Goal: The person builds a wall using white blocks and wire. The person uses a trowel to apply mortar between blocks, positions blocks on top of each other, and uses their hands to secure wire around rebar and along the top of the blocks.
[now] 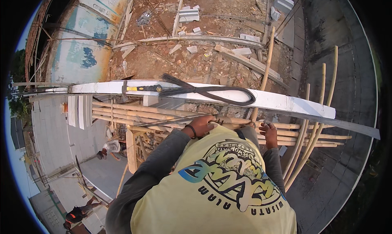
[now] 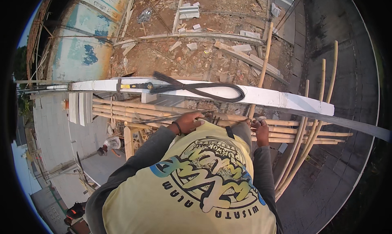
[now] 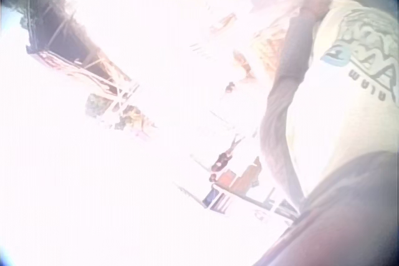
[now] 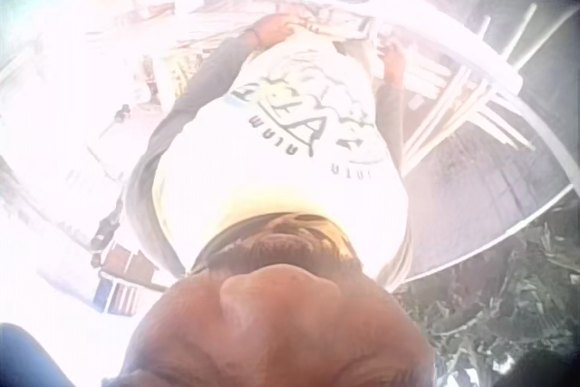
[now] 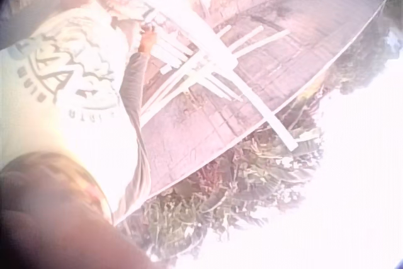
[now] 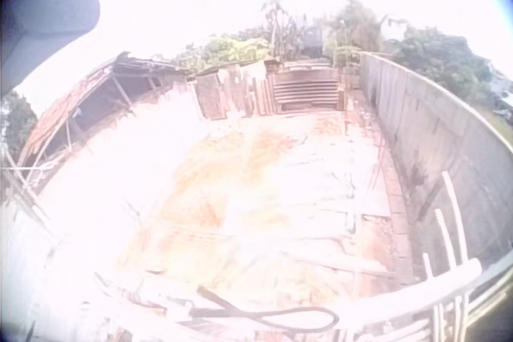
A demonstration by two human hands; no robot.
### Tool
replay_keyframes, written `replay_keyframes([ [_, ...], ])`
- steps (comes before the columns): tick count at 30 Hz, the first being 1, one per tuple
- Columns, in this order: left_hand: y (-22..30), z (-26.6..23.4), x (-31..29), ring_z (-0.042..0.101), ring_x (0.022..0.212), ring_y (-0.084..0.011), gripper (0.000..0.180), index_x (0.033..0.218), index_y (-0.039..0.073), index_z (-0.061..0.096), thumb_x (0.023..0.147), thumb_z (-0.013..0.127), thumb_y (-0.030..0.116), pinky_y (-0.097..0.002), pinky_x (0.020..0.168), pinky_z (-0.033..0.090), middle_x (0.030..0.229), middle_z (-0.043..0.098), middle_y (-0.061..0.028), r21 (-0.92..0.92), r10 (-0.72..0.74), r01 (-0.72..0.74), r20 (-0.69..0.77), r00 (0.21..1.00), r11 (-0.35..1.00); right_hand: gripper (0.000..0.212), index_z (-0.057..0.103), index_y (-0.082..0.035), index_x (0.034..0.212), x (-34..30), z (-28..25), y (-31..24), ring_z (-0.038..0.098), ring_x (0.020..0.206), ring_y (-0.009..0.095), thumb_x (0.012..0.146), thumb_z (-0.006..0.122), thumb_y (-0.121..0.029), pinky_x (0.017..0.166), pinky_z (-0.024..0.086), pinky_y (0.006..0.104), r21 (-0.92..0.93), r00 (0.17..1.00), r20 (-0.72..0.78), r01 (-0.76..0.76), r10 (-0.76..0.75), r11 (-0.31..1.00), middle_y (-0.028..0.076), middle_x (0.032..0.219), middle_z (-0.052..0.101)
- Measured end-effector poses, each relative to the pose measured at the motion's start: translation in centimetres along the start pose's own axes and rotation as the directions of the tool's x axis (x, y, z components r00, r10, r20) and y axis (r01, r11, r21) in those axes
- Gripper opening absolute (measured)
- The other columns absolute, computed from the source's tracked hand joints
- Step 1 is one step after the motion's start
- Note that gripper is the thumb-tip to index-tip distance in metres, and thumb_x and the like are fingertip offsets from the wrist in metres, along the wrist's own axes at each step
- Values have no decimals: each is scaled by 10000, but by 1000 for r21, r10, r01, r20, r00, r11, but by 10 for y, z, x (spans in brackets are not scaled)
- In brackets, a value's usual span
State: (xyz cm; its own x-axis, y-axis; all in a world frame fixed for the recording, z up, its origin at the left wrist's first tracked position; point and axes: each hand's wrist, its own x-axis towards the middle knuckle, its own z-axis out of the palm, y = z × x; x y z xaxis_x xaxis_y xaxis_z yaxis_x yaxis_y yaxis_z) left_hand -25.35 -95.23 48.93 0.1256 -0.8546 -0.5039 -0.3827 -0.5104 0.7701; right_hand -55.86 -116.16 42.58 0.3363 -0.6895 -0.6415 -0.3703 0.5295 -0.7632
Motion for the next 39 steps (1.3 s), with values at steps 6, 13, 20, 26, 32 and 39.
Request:
replay_keyframes([
  [6,-77,-14,-36,604,779,-174,402,1090,18,602,865,618,351,-325,708,468,881,650,-112,-302,-270,160,-369,889,940,237,557,-7,1082,5,58,-21,622,832,169,931,490,-177,675,489,289,-228,967,252,12,47,974,103,1013,629],
  [13,-155,-33,-63,624,711,-242,291,950,-16,627,850,622,258,-349,678,476,804,657,-143,-341,-385,186,-747,542,922,263,548,-24,1078,-7,38,-29,617,869,171,938,495,-240,726,488,309,-241,976,186,-69,116,968,80,1010,621],
  [20,-82,-75,-38,480,627,-67,256,762,25,579,913,592,231,-239,594,400,696,594,-4,-372,-208,-157,-767,607,915,240,549,-23,1109,-51,-89,93,644,786,195,912,501,-151,634,518,314,200,944,-287,-108,163,974,107,955,647],
  [26,31,-94,49,499,671,-69,237,782,6,575,932,565,189,-247,609,420,706,581,-14,83,226,-214,-524,822,973,247,545,29,1082,-185,-136,248,651,773,214,907,464,-126,594,543,319,586,561,-679,25,474,810,133,928,646],
  [32,114,-63,125,583,733,-168,169,959,-18,596,894,585,138,-291,685,465,820,620,-104,302,521,-464,-143,842,833,243,562,26,1048,-243,-13,343,652,693,229,889,474,-135,563,546,330,864,462,-467,56,754,500,141,898,645],
  [39,171,-3,167,572,952,-320,260,1046,-13,572,849,625,147,-374,848,443,999,597,-180,384,640,-651,175,748,655,358,554,36,1115,-197,132,375,660,699,286,967,355,-223,547,548,410,966,528,-173,-72,831,247,168,969,656],
])
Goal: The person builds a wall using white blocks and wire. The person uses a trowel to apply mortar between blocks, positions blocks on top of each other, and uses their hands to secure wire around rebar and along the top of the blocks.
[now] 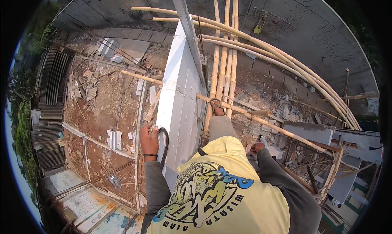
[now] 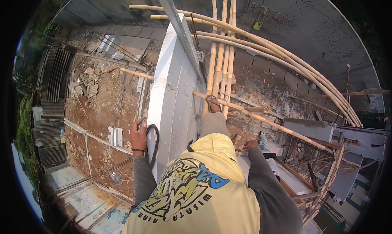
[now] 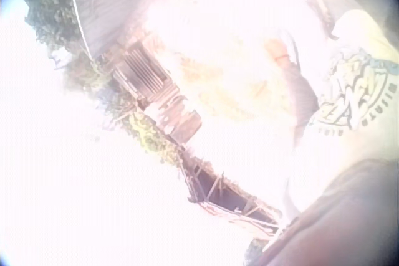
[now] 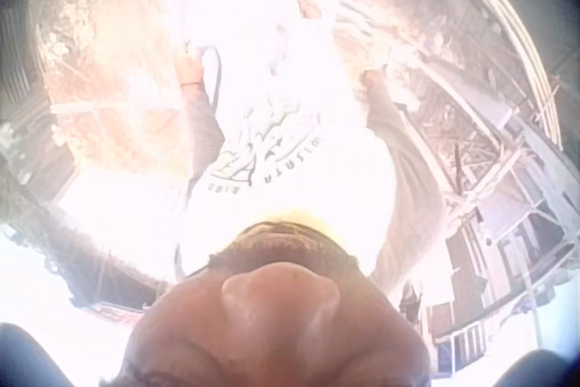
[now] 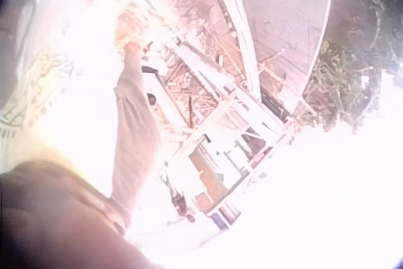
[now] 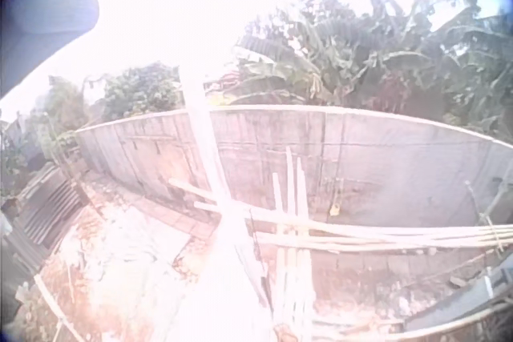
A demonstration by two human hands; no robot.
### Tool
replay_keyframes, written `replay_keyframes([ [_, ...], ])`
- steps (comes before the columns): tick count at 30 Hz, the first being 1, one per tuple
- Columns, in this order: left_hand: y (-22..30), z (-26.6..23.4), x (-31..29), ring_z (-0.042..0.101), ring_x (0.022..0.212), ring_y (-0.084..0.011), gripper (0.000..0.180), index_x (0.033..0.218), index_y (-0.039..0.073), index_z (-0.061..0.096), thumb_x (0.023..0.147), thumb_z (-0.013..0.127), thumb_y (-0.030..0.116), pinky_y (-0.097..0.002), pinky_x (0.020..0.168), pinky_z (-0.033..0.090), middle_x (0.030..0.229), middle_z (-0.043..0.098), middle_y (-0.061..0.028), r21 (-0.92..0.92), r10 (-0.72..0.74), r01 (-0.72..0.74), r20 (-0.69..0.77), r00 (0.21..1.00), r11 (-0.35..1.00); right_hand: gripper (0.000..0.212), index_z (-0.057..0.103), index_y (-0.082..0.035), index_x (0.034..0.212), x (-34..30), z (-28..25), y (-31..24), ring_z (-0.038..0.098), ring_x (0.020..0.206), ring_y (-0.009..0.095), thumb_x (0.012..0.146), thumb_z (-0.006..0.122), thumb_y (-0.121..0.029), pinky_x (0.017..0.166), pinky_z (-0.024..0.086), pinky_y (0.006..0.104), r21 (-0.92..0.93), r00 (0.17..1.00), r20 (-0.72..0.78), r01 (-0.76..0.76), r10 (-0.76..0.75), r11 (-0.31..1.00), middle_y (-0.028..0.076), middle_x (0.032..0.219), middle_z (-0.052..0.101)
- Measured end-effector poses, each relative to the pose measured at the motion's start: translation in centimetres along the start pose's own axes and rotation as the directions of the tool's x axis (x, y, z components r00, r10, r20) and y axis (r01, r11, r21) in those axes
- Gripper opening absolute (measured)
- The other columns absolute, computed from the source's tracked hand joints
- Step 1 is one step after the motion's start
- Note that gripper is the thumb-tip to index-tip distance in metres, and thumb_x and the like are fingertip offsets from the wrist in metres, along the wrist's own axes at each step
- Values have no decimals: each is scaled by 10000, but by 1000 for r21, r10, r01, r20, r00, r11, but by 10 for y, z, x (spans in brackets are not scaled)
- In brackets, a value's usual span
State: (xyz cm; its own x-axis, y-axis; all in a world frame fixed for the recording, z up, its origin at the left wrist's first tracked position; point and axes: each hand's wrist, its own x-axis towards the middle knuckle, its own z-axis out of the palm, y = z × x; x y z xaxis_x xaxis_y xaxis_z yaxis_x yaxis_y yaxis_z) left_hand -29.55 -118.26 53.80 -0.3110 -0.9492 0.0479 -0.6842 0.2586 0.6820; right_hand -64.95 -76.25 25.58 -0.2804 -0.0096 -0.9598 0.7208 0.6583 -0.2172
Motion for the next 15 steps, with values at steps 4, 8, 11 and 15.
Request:
replay_keyframes([
  [4,-11,17,20,560,1017,-346,367,1110,-31,560,832,647,190,-400,904,424,1074,590,-217,141,88,-107,136,987,984,316,550,54,1095,14,3,-23,664,792,292,938,396,-173,595,543,381,-176,922,232,354,-311,919,187,1044,638],
  [8,-32,30,22,519,1064,-398,547,1184,-71,494,788,699,246,-436,940,401,1123,546,-268,282,47,-88,150,988,955,130,516,-12,981,-24,27,-96,656,695,266,878,481,-84,548,534,363,116,928,24,368,-373,923,158,927,648],
  [11,-51,50,20,487,1099,-424,664,1236,-89,436,771,721,289,-447,968,378,1163,514,-288,315,31,-62,102,994,947,117,506,-20,956,-17,11,-121,654,671,261,881,462,-99,519,531,362,152,888,59,443,-455,884,160,893,651],
  [15,-56,61,15,396,1232,-442,742,1300,-78,399,777,721,338,-445,1034,331,1300,440,-304,270,-137,87,173,975,959,216,521,-24,1046,-25,7,-146,676,722,294,872,523,-152,518,538,371,-62,877,130,472,-462,879,149,885,655],
])
